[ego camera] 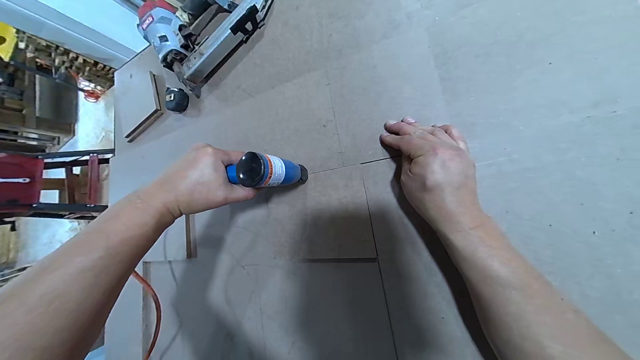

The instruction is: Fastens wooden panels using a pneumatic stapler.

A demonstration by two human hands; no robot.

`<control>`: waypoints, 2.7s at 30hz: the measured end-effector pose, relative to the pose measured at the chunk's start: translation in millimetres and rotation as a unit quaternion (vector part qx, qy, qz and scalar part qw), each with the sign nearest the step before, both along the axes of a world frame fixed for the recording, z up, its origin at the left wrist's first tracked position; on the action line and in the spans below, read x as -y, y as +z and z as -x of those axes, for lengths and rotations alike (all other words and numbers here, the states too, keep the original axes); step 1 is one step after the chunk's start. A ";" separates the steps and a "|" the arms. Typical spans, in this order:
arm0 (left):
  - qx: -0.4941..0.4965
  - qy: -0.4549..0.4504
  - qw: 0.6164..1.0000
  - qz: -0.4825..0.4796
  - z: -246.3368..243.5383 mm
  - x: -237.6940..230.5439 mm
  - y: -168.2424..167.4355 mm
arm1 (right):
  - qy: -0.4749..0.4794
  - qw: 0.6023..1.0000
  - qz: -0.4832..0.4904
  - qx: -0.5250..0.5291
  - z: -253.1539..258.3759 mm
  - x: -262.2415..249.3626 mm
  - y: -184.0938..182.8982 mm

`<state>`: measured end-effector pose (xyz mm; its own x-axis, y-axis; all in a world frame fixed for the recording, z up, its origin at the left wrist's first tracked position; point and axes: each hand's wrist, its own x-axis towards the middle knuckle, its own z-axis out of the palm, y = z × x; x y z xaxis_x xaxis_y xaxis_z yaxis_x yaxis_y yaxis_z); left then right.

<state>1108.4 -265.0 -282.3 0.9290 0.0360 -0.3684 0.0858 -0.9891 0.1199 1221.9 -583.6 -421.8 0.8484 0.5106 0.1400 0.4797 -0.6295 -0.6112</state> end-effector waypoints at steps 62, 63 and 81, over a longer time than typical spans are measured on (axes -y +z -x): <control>0.014 -0.032 0.999 0.016 -94.8 150.4 -9.5 | -0.166 0.957 -0.161 -0.175 -46.3 47.1 10.5; 0.011 -0.030 0.999 0.015 -97.0 154.2 -8.7 | -0.165 0.953 -0.181 -0.179 -47.0 48.2 10.7; 0.023 0.176 0.976 0.128 -33.5 153.6 14.7 | -0.170 0.932 -0.275 -0.161 -53.3 55.2 6.7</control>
